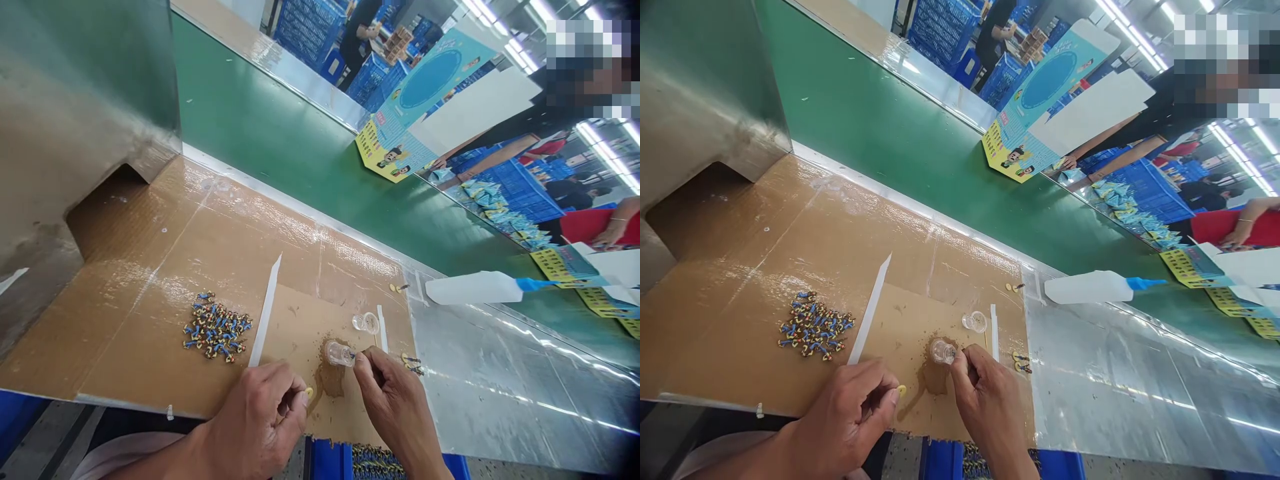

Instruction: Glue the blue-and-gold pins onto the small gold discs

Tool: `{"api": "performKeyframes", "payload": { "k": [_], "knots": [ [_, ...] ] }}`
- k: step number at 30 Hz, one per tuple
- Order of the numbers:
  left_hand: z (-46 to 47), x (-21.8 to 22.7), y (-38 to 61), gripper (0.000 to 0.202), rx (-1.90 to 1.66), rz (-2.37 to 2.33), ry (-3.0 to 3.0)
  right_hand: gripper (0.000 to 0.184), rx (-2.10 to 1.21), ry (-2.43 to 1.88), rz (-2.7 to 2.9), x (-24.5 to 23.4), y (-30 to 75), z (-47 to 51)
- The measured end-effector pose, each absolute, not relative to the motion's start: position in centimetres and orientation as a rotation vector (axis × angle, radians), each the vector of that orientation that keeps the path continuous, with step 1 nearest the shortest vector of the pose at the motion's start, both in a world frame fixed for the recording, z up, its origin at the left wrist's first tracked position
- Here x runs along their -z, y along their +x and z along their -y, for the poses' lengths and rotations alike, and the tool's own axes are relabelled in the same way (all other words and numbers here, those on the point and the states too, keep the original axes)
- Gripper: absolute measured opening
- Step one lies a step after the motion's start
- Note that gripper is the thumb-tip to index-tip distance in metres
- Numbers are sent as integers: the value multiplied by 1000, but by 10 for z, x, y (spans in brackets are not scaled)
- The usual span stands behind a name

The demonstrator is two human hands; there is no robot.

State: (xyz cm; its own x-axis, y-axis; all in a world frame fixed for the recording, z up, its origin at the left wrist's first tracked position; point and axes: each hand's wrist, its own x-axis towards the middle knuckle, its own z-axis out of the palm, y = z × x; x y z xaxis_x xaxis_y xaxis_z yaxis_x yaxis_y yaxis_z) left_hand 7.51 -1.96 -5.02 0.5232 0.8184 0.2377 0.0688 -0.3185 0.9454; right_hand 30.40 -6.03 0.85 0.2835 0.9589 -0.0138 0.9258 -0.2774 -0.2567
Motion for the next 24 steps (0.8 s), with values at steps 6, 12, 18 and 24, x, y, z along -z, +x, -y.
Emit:
{"api": "performKeyframes", "payload": {
  "k": [6, 12, 18, 24],
  "knots": [
    [19, 48, 75, 17, -940, -753, 1750, 41, -251, -2347, 1758, -9, 303, 59],
    [17, 47, 74, 17, -920, -744, 1732, 41, -243, -2327, 1764, -9, 298, 58],
    [18, 47, 74, 17, -911, -740, 1740, 41, -224, -2296, 1768, -8, 298, 61],
    [18, 47, 74, 16, -924, -737, 1746, 41, -201, -2292, 1745, -9, 300, 63]
  ]
}}
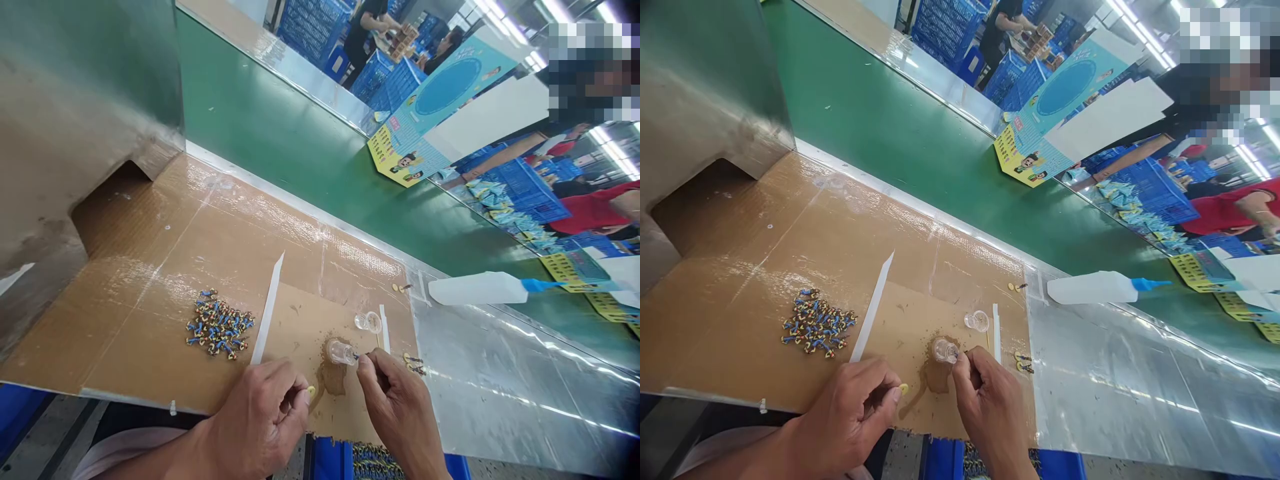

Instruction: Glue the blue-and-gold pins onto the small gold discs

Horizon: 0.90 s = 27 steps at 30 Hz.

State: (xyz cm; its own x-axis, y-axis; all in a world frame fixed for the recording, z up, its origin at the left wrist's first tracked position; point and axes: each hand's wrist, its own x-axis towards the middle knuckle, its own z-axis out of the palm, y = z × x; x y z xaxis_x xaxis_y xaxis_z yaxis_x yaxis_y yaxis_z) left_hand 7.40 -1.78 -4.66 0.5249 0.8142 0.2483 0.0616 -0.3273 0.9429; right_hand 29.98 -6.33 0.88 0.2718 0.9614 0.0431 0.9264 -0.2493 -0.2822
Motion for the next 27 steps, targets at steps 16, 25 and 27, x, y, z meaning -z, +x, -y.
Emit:
{"api": "performKeyframes", "payload": {
  "k": [16, 25, 27],
  "knots": [
    [16, 51, 75, 25, -733, -774, 1491, 39, 118, -2177, 1470, -22, 284, 80],
    [30, 23, 61, 53, -679, -761, 1081, 35, -88, -1802, 1661, -34, 217, 104],
    [36, 17, 60, 56, -723, -784, 1036, 34, -9, -1761, 1731, -29, 207, 101]
  ]
}}
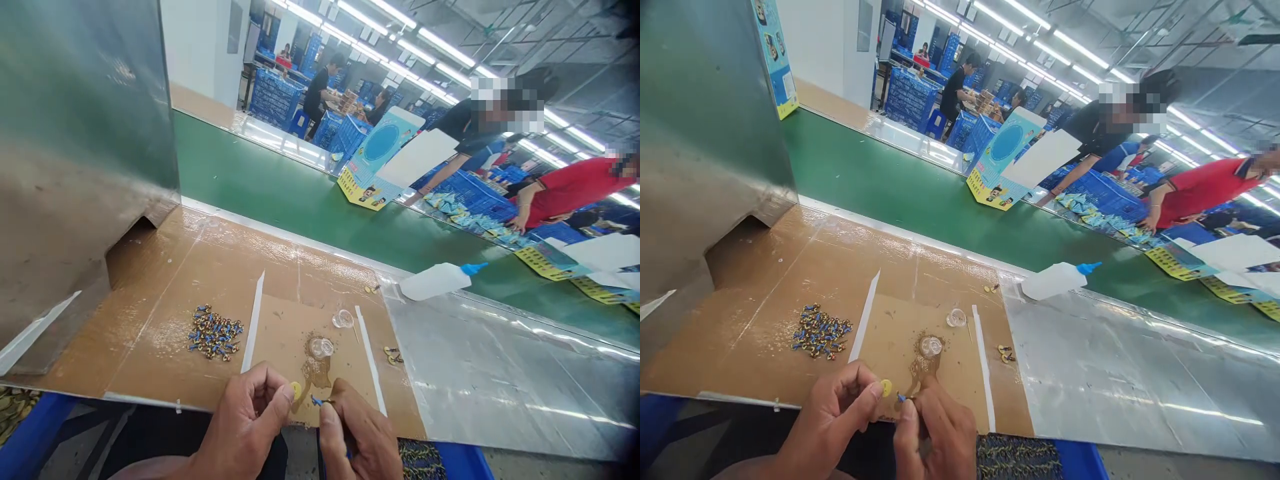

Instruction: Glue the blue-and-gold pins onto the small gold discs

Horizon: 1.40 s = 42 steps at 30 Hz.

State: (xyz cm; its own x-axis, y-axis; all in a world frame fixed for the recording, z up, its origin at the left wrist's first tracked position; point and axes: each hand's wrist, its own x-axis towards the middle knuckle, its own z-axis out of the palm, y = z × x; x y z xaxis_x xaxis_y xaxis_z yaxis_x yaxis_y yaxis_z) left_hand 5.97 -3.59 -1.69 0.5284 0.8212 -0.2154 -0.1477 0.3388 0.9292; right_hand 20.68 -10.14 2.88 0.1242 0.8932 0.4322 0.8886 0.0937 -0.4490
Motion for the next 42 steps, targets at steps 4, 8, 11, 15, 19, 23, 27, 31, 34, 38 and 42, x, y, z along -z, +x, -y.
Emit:
{"api": "performKeyframes", "payload": {
  "k": [4, 8, 11, 15, 19, 23, 27, 31, 34, 38, 42],
  "knots": [
    [45, 7, 60, 61, -789, -821, 991, 32, 75, -1722, 1767, -23, 202, 100],
    [49, 5, 61, 62, -803, -832, 978, 33, 73, -1693, 1794, -19, 203, 102],
    [50, 8, 62, 61, -789, -827, 987, 33, 55, -1690, 1798, -15, 204, 103],
    [50, 13, 61, 60, -765, -815, 987, 29, 45, -1678, 1778, -11, 204, 104],
    [51, 14, 61, 60, -751, -807, 993, 29, 55, -1700, 1801, -13, 204, 104],
    [53, 14, 61, 56, -781, -797, 1054, 30, 76, -1701, 1829, -16, 202, 103],
    [57, 17, 61, 51, -846, -817, 1140, 31, 75, -1694, 1833, -16, 200, 101],
    [57, 19, 61, 40, -920, -869, 1286, 31, 80, -1691, 1840, -17, 199, 99],
    [53, 20, 59, 28, -1011, -880, 1483, 31, 62, -1667, 1872, -23, 200, 96],
    [46, 19, 53, 21, -1139, -821, 1741, 28, 88, -1629, 1939, -32, 199, 92],
    [40, 15, 48, 21, -1197, -799, 1870, 30, 88, -1668, 1950, -35, 195, 95]
  ]
}}
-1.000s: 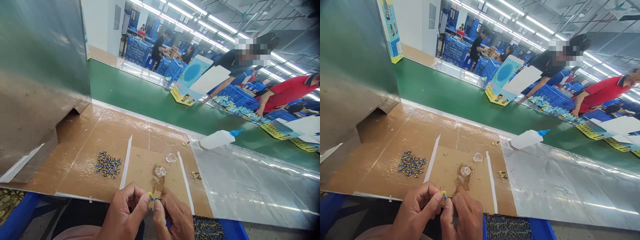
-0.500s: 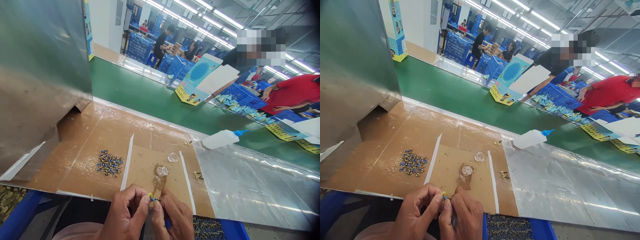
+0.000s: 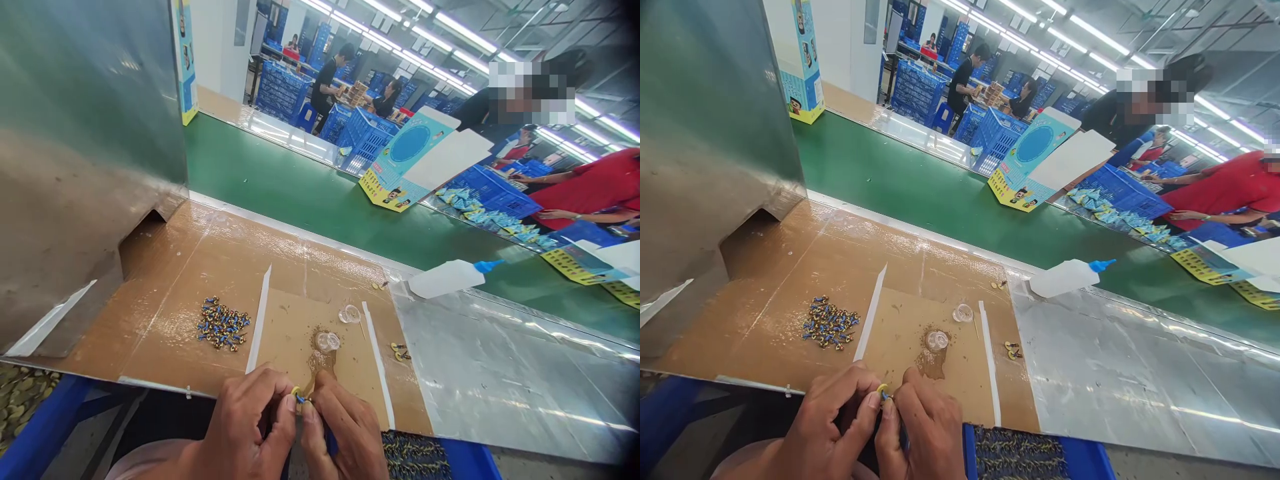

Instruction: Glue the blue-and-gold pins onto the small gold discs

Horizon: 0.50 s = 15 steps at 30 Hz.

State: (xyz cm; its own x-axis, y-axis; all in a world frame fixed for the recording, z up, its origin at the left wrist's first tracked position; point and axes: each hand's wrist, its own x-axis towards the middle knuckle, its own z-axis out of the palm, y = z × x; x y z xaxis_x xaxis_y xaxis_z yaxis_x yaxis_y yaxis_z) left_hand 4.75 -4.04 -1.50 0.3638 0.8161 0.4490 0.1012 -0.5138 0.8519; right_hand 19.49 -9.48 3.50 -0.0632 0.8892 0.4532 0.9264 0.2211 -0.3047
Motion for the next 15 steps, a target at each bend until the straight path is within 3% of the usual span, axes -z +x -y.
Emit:
{"api": "performKeyframes", "payload": {
  "k": [9, 15],
  "knots": [
    [36, 8, 44, 20, -1239, -778, 1992, 28, -20, -1616, 1974, -34, 198, 94],
    [41, 12, 44, 21, -1145, -809, 1966, 32, -289, -1760, 1730, -23, 195, 102]
  ]
}}
